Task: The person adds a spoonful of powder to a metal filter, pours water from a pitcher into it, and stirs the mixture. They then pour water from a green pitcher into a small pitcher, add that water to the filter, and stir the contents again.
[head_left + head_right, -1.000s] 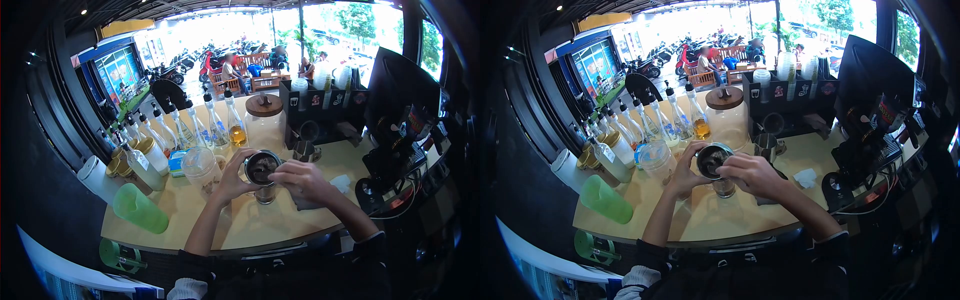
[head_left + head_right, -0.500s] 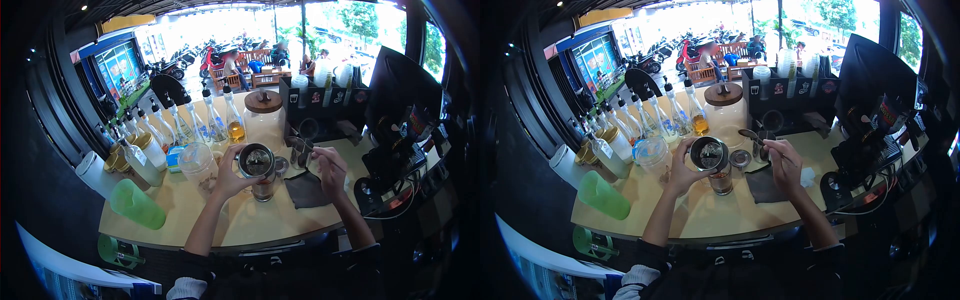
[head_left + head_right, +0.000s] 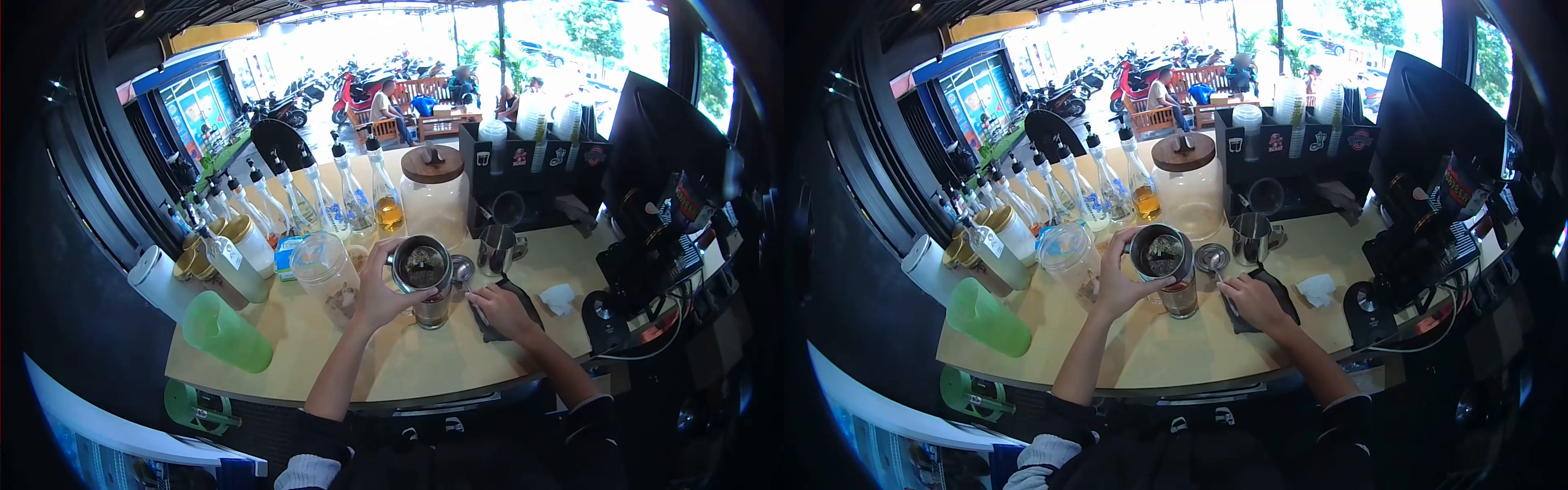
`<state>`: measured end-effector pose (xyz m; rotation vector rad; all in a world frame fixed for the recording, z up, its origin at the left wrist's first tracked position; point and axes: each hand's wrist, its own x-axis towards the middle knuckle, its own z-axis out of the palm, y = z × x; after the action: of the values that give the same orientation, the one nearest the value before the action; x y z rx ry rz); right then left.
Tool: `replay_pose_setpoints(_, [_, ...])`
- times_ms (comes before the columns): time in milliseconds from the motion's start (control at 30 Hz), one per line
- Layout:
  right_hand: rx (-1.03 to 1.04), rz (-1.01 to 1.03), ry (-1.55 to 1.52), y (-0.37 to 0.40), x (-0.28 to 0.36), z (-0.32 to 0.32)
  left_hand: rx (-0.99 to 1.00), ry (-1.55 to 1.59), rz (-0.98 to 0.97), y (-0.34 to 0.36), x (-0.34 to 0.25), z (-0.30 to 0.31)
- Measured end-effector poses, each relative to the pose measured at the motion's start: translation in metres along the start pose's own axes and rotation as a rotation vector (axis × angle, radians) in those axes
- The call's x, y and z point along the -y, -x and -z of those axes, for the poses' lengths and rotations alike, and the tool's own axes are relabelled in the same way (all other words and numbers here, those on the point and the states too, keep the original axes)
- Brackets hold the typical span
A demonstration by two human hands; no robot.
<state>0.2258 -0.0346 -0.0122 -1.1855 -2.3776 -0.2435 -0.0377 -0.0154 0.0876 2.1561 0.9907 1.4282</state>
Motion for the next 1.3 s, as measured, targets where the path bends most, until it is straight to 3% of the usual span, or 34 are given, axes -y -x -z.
replay_pose_setpoints(167, [0.073,-0.106,-0.129,-0.002,0.000,-0.002,-0.003,0.024,-0.002,0.001,0.001,-0.001])
replay_pose_setpoints(300, [-0.010,-0.178,-0.276,-0.017,-0.002,0.029,-0.032,-0.001,-0.024,0.000,0.003,-0.002])
replay_pose_setpoints(367, [-0.486,-0.178,-0.199,-0.020,-0.025,0.037,-0.036,-0.009,-0.029,0.001,0.003,-0.001])
replay_pose_setpoints(400, [-0.485,-0.179,-0.197,-0.023,-0.037,0.039,-0.036,-0.007,-0.029,0.002,0.003,-0.001])
replay_pose_setpoints(467, [-0.747,-0.359,0.023,-0.028,-0.063,0.037,-0.031,-0.017,-0.037,0.000,0.001,-0.001])
replay_pose_setpoints(500, [-0.755,-0.355,0.030,-0.024,-0.076,0.031,-0.035,-0.015,-0.047,0.000,0.000,-0.002])
replay_pose_setpoints(567, [-0.451,-0.647,-0.646,-0.016,-0.100,0.015,-0.031,-0.006,-0.035,0.001,-0.001,-0.004])
replay_pose_setpoints(600, [-0.458,-0.641,-0.642,-0.013,-0.111,0.005,-0.034,-0.006,-0.044,0.001,-0.001,-0.003])
replay_pose_setpoints(667, [-0.275,-0.749,-0.746,-0.007,-0.124,-0.013,-0.006,-0.031,-0.043,0.000,0.002,-0.003])
replay_pose_setpoints(700, [-0.326,-0.789,-0.882,-0.010,-0.106,-0.006,-0.006,-0.029,-0.045,0.000,0.000,-0.003])
replay_pose_setpoints(900, [-0.465,-0.674,-1.105,-0.014,-0.098,-0.014,-0.011,-0.007,-0.040,0.001,0.001,-0.003])
replay_pose_setpoints(1033, [-0.438,-0.725,-0.991,-0.028,-0.079,0.024,-0.004,0.020,-0.006,0.002,-0.001,-0.004])
replay_pose_setpoints(1200, [-0.547,-0.426,-0.865,-0.052,-0.070,0.068,-0.044,-0.001,-0.076,0.001,-0.003,-0.004])
replay_pose_setpoints(1300, [-0.523,-0.374,-0.928,-0.068,-0.054,0.099,-0.055,-0.027,-0.052,0.001,-0.004,-0.003])
